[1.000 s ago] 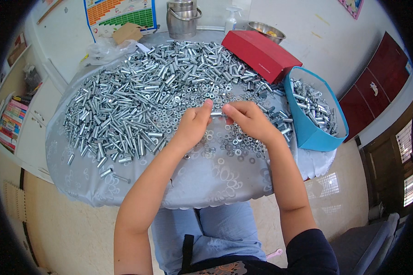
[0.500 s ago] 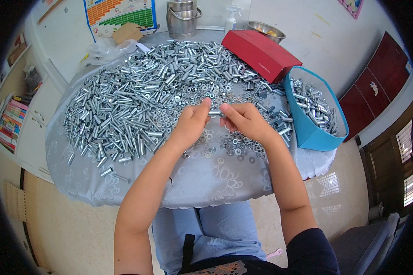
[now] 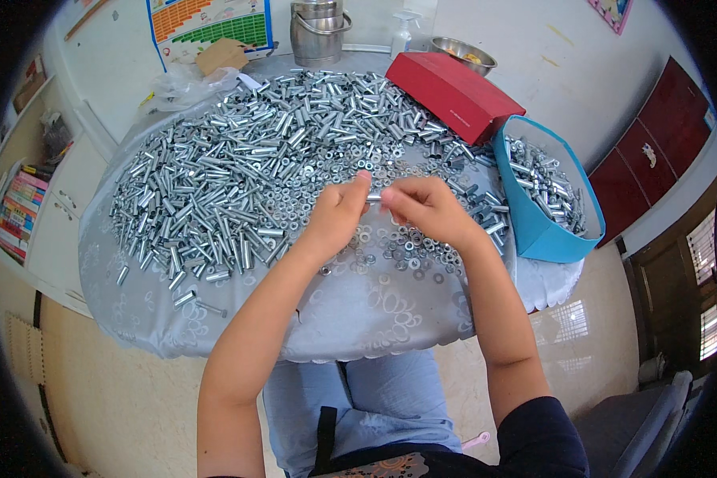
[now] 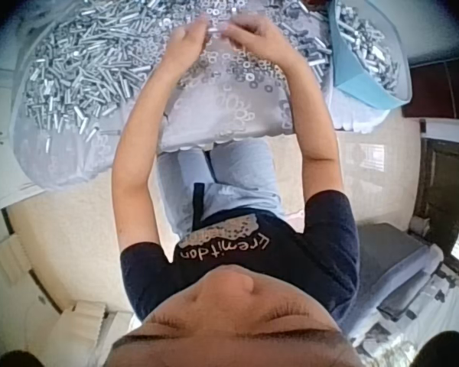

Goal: The person sits at a table covered with a large pile of metal bolts and washers. They repeatedly pick up a bolt and a washer, slide the washer onto the bolt, and place the assembled unit into a blue container on the right. The person continues this repetitive assembly process throughout the clip.

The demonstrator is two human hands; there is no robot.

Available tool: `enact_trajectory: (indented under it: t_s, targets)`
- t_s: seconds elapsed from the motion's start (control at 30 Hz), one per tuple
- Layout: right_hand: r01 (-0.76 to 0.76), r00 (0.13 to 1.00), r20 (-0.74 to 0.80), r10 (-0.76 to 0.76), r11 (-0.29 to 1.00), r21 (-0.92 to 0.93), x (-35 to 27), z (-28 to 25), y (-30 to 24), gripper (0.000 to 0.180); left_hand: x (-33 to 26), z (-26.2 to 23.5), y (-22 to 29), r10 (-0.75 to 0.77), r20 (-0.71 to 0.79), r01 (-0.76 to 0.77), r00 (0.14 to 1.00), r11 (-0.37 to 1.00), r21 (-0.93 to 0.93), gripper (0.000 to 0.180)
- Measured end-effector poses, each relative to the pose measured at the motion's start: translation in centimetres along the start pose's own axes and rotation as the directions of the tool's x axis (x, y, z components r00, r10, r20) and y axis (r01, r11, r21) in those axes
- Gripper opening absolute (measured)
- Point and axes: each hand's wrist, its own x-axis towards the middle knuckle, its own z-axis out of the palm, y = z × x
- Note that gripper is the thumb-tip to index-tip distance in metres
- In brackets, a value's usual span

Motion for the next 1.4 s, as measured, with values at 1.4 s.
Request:
enact_trajectory:
  t_s: [1.4]
  targets:
    - [-0.137, 0.982, 0.141, 0.124, 0.987, 0.085, 0.0, 0.4, -0.8, 0.043, -0.1, 0.4, -0.3, 0.086, -0.036, -0.084, 0.996, 0.996, 0.034, 0.053]
